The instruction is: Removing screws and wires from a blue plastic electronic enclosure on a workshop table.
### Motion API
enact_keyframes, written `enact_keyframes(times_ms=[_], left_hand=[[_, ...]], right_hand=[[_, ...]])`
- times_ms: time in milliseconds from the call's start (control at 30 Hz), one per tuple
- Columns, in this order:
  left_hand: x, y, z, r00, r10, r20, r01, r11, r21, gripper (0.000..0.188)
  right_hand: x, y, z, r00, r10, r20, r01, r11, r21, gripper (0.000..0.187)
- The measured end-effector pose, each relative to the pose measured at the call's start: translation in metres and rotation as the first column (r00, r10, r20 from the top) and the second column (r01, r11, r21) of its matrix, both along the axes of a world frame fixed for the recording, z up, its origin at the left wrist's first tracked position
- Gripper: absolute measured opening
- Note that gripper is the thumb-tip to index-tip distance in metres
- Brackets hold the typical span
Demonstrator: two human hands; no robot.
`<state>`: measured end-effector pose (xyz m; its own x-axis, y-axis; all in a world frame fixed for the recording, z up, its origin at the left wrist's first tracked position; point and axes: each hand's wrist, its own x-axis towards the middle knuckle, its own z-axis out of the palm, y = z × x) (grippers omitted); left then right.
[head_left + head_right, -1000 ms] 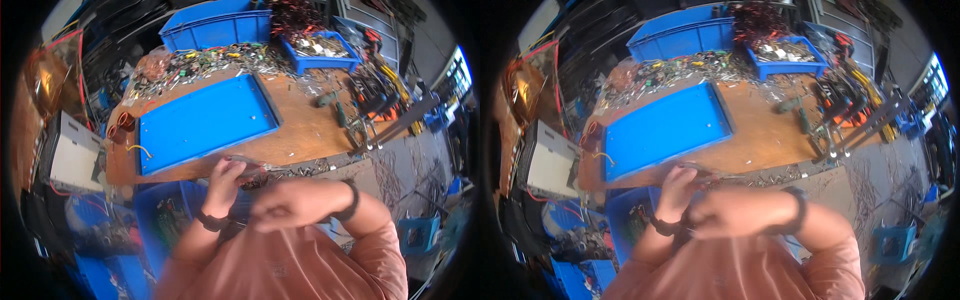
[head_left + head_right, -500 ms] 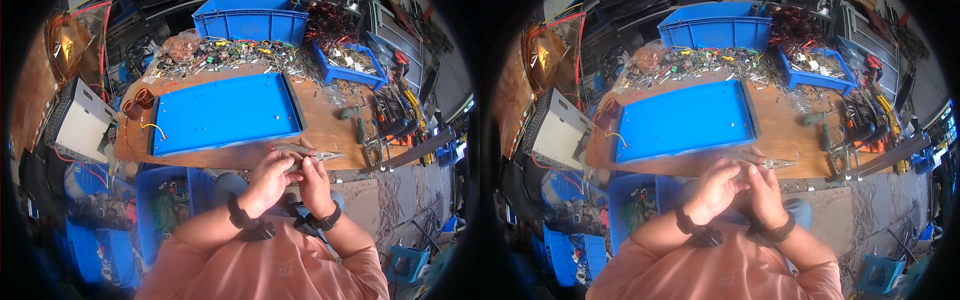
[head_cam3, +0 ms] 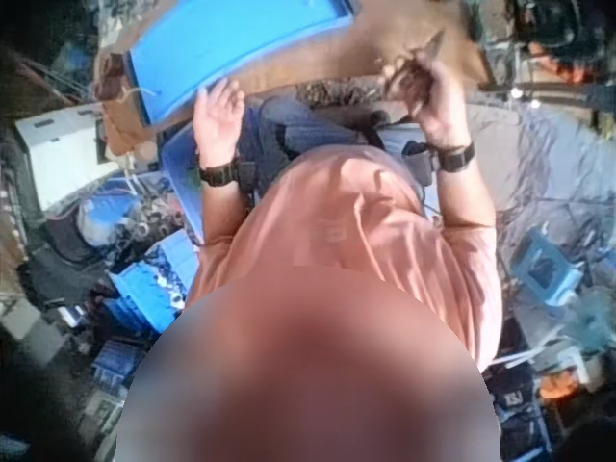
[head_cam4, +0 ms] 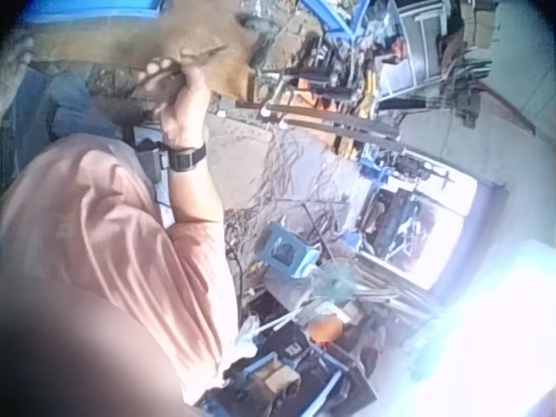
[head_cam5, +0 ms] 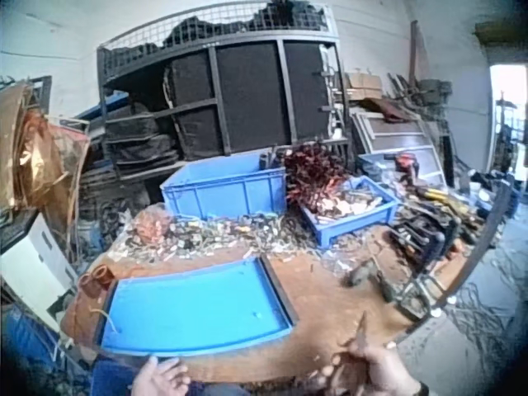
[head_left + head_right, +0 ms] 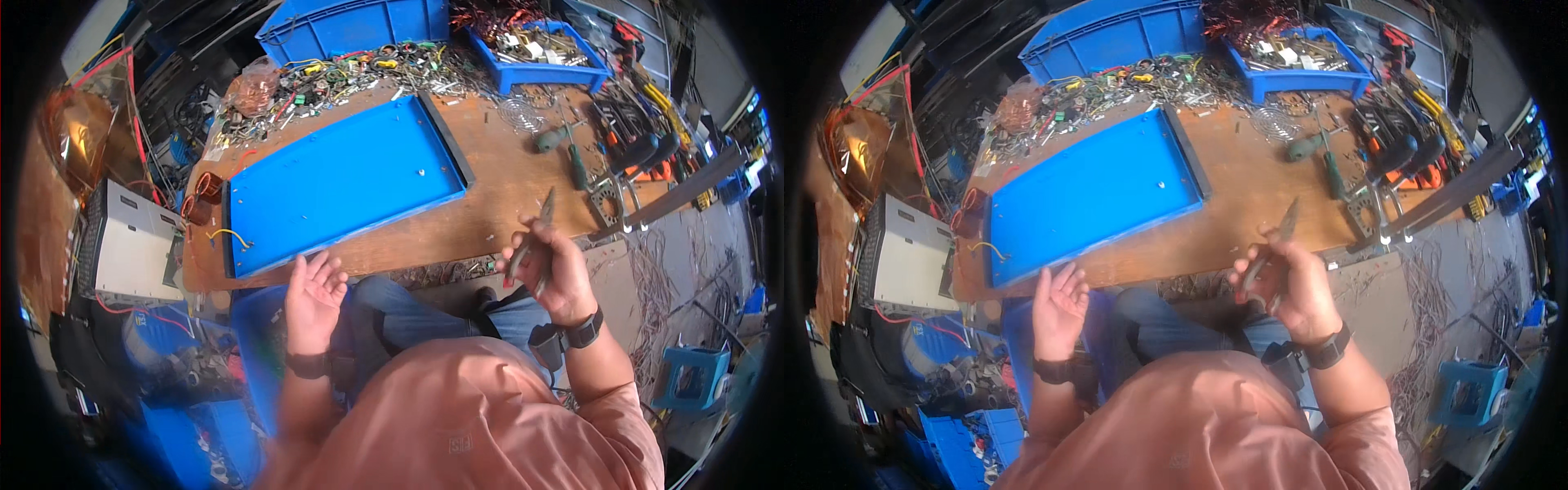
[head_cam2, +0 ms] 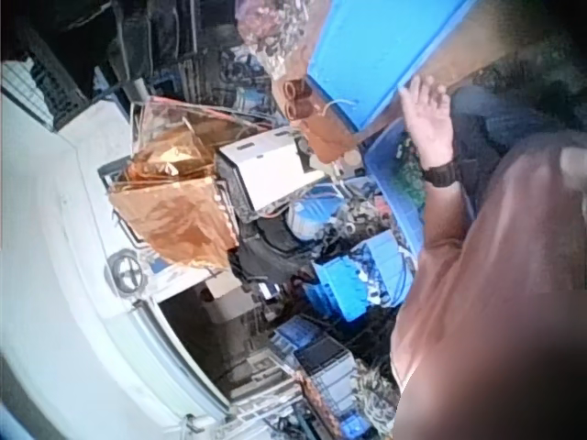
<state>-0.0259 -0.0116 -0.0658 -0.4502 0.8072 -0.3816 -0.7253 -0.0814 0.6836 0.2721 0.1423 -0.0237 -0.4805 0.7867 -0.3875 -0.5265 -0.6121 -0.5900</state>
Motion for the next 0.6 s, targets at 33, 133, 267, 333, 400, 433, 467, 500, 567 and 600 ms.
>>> enact_keyframes(times_ms=[33,133,267,333,400,433,467,500,567,600], left_hand=[[-0.004,0.007,-0.001,0.999,0.009,0.042,-0.009,1.000,0.016,0.049],[-0.011,0.019,0.002,0.994,0.022,0.107,-0.023,1.000,0.012,0.051],[-0.004,0.036,0.014,0.991,0.104,0.080,-0.098,0.992,-0.080,0.048],[-0.002,0.045,0.014,0.972,0.233,0.027,-0.227,0.962,-0.153,0.043],[-0.005,0.050,0.025,0.979,0.203,0.029,-0.199,0.973,-0.116,0.041],[-0.005,0.054,0.031,0.983,0.180,0.040,-0.176,0.981,-0.083,0.039],[-0.001,0.061,0.043,0.984,0.180,-0.012,-0.180,0.977,-0.117,0.037],[0.004,0.066,0.056,0.985,0.172,-0.020,-0.173,0.978,-0.120,0.037],[0.009,0.077,0.080,0.996,0.067,-0.064,-0.070,0.996,-0.052,0.036],[0.011,0.082,0.089,0.990,0.105,-0.098,-0.114,0.989,-0.094,0.037]], right_hand=[[0.005,-0.003,0.000,0.996,0.085,-0.007,-0.085,0.996,-0.025,0.029],[0.012,-0.018,-0.012,0.966,0.245,-0.078,-0.252,0.964,-0.085,0.029],[0.011,-0.025,-0.022,0.968,0.234,-0.091,-0.245,0.961,-0.128,0.026],[0.012,-0.028,-0.019,0.960,0.263,-0.093,-0.274,0.952,-0.133,0.023],[0.014,-0.025,-0.022,0.955,0.267,-0.129,-0.281,0.954,-0.109,0.024],[0.015,-0.024,-0.024,0.948,0.277,-0.156,-0.293,0.952,-0.090,0.025],[0.017,-0.021,-0.020,0.955,0.248,-0.163,-0.259,0.965,-0.045,0.026],[0.018,-0.017,-0.013,0.960,0.220,-0.171,-0.224,0.975,0.000,0.027],[0.011,-0.009,-0.009,0.963,0.177,-0.203,-0.185,0.982,-0.024,0.025],[0.007,-0.008,-0.009,0.959,0.192,-0.206,-0.200,0.980,-0.020,0.023]])
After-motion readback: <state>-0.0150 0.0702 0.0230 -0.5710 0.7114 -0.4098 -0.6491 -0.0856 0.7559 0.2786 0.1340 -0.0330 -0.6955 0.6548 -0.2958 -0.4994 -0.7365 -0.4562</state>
